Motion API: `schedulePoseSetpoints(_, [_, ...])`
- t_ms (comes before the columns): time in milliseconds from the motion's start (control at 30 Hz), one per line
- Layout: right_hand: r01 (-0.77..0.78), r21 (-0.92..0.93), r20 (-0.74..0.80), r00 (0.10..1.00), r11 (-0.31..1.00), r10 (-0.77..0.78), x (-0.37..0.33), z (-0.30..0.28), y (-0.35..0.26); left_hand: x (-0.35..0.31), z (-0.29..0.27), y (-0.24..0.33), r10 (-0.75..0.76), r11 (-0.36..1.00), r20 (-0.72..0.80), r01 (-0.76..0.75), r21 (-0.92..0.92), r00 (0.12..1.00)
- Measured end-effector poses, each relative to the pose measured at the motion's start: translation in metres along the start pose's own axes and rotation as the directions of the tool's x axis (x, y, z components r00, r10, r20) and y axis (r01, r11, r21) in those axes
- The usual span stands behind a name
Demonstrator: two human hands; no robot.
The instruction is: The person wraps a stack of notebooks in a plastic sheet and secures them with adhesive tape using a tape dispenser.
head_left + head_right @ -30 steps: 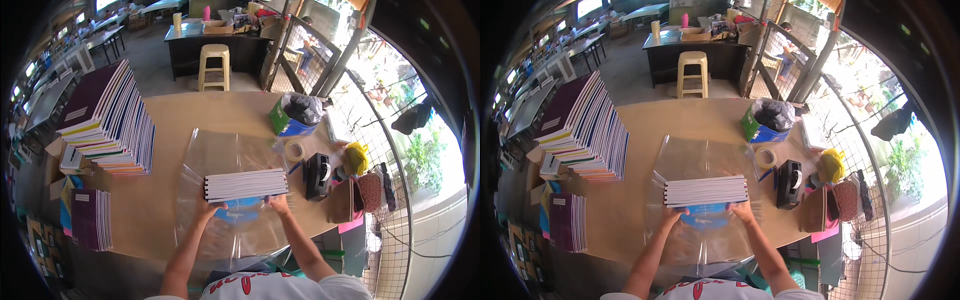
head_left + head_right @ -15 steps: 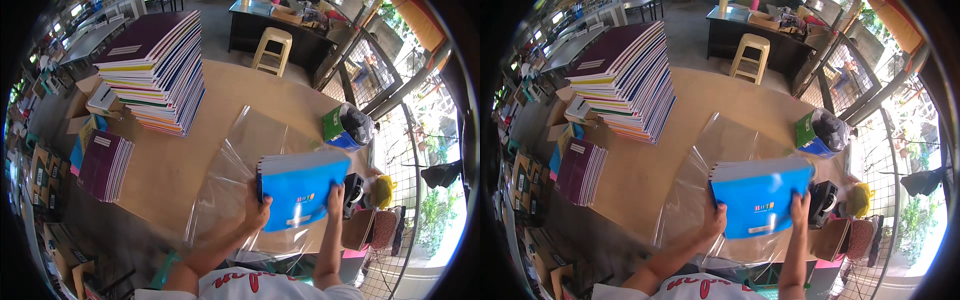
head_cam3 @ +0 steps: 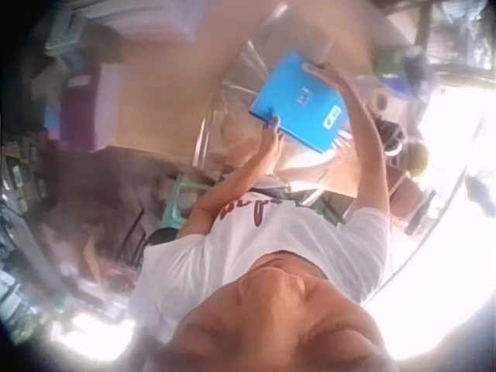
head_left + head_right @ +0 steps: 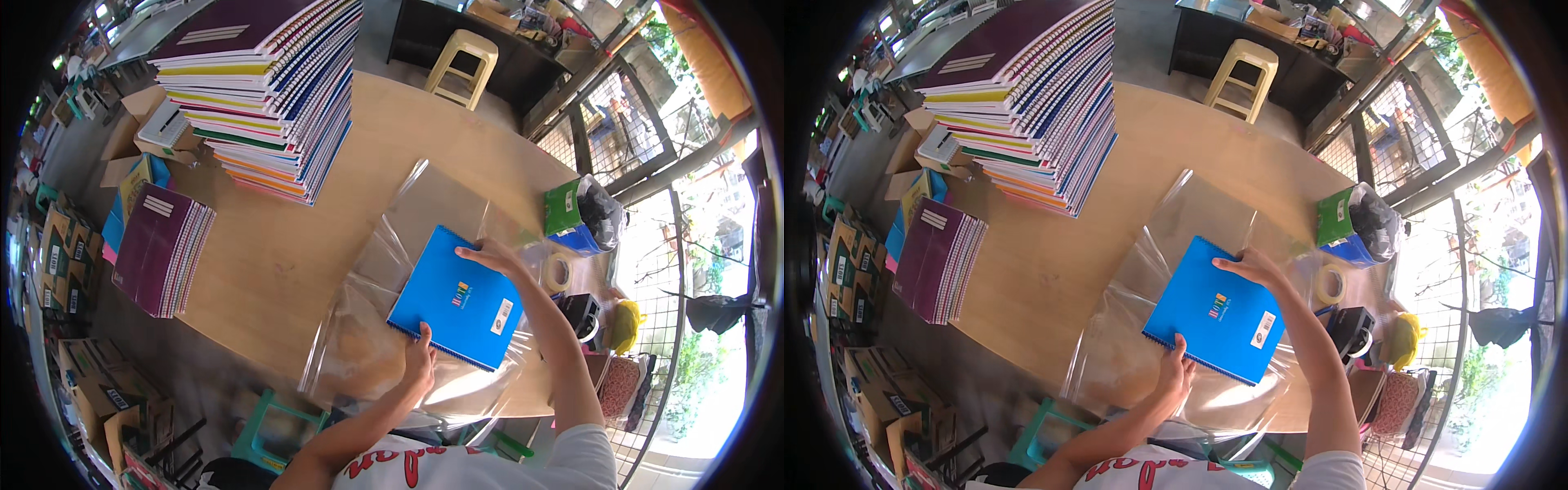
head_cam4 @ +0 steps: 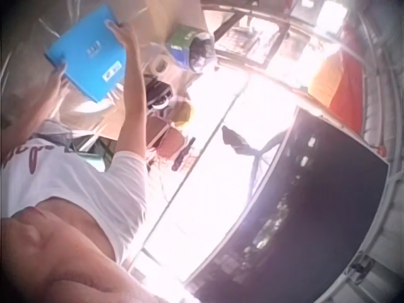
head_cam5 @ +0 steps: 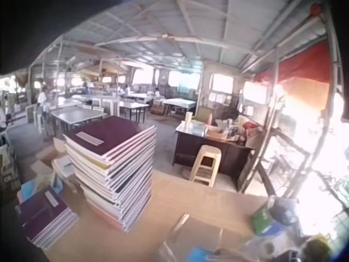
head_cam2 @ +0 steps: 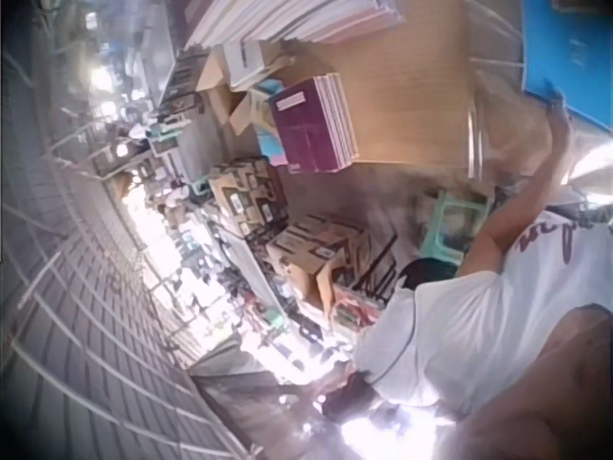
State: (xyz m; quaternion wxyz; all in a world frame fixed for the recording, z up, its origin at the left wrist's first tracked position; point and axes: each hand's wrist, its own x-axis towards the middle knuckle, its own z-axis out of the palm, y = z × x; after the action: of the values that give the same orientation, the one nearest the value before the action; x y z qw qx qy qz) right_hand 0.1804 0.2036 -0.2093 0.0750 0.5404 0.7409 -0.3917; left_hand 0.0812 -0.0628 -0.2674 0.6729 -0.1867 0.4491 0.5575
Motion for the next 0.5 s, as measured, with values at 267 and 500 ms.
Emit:
schedulePoseSetpoints(267, [-0.048,-0.059,-0.034,0.998,0.997,0.046,0.02,0.009,0.011,0.015,-0.004,0.006,-0.076,0.988,0.012,0.074,0.136,0.997])
schedulePoseSetpoints(500, [-0.016,-0.089,-0.127,0.992,0.996,0.005,0.017,0.004,0.013,0.027,-0.02,0.018,-0.306,0.916,0.032,0.286,0.28,0.951])
